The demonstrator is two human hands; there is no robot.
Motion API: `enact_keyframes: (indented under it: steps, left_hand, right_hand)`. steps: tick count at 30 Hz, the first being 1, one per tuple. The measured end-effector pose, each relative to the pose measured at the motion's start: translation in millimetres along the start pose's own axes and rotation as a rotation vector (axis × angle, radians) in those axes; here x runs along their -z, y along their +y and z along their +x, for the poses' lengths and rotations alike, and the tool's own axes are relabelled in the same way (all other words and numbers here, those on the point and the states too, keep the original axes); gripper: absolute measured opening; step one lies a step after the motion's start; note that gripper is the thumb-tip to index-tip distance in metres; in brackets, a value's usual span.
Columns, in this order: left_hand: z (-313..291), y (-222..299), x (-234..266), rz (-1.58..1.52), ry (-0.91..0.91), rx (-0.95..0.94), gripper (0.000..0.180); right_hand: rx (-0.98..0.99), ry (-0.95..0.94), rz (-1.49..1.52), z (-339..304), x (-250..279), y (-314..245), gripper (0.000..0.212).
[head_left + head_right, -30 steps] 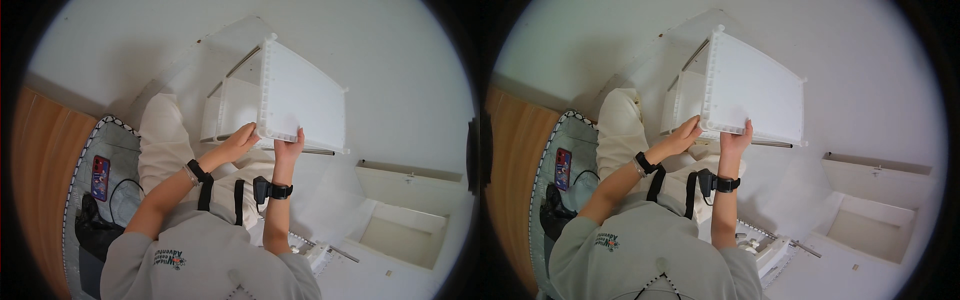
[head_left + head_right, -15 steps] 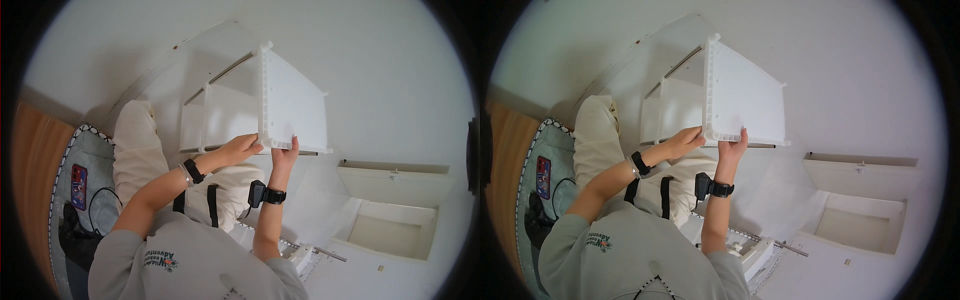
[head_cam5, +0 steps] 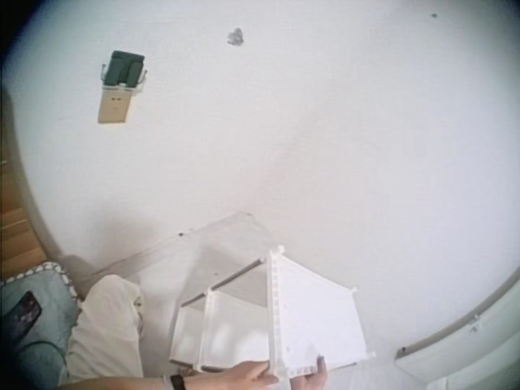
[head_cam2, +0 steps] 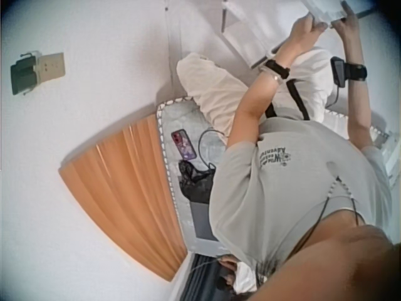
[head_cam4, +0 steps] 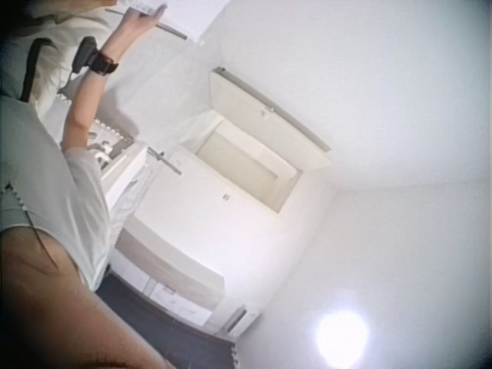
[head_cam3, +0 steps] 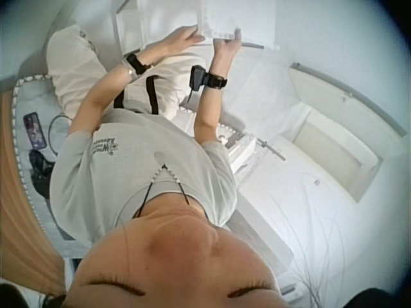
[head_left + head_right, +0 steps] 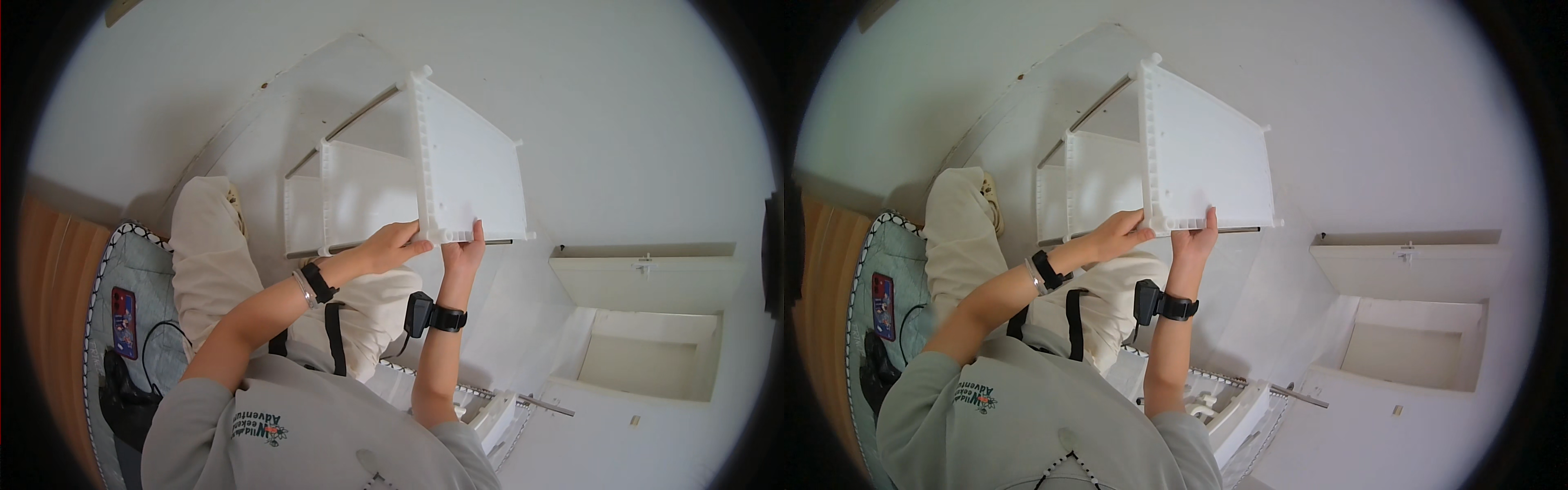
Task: The person is disassembling a white plastic shelf by removing the metal poles.
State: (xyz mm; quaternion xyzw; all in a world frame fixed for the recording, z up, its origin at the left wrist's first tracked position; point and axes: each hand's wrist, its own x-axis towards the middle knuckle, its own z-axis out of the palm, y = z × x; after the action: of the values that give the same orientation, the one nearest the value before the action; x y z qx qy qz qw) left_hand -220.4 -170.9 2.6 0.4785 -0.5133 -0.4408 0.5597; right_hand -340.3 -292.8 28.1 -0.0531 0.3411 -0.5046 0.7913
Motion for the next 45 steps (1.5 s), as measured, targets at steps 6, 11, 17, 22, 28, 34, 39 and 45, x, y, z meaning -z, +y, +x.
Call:
enact_keyframes:
  steps: [6, 11, 17, 22, 28, 34, 39, 45]
  left_hand:
    - [6.3, -16.8, -6.0, -0.033, 0.105, -0.105, 0.034]
    - [9.2, -9.9, -1.2, -0.072, 0.088, -0.075, 0.035]
    - [13.2, 1.7, 7.9, -0.022, 0.004, 0.047, 0.037]
    - [1.4, 0.3, 9.7, -0.054, 0.067, 0.009, 0.037]
    - [-5.4, -3.1, 22.2, -0.102, 0.180, 0.003, 0.033]
    - [-13.7, -3.5, 37.1, -0.206, 0.388, -0.002, 0.039]
    - [-23.3, -6.3, 56.3, -0.185, 0.520, 0.089, 0.044]
    - [-50.8, -20.3, 93.6, -0.059, 0.570, -0.008, 0.041]
  right_hand:
    - [0.006, 0.011, -0.055, 1.9, -3.9, 1.0, 0.035]
    - [0.028, 0.044, -0.032, 6.8, -4.0, -0.2, 0.034]
    - [0.032, 0.016, -0.017, 9.6, -7.1, -5.1, 0.033]
    - [0.033, 0.005, 0.007, 7.8, -20.6, -3.2, 0.034]
    - [0.007, -0.027, -0.057, 5.7, -20.9, 11.8, 0.037]
    - [-0.028, -0.088, -0.044, -6.4, -27.8, 30.8, 0.035]
    - [-0.101, -0.138, -0.018, -9.1, -29.5, 51.0, 0.034]
    - [-0.135, -0.179, -0.022, -13.3, -24.7, 71.7, 0.034]
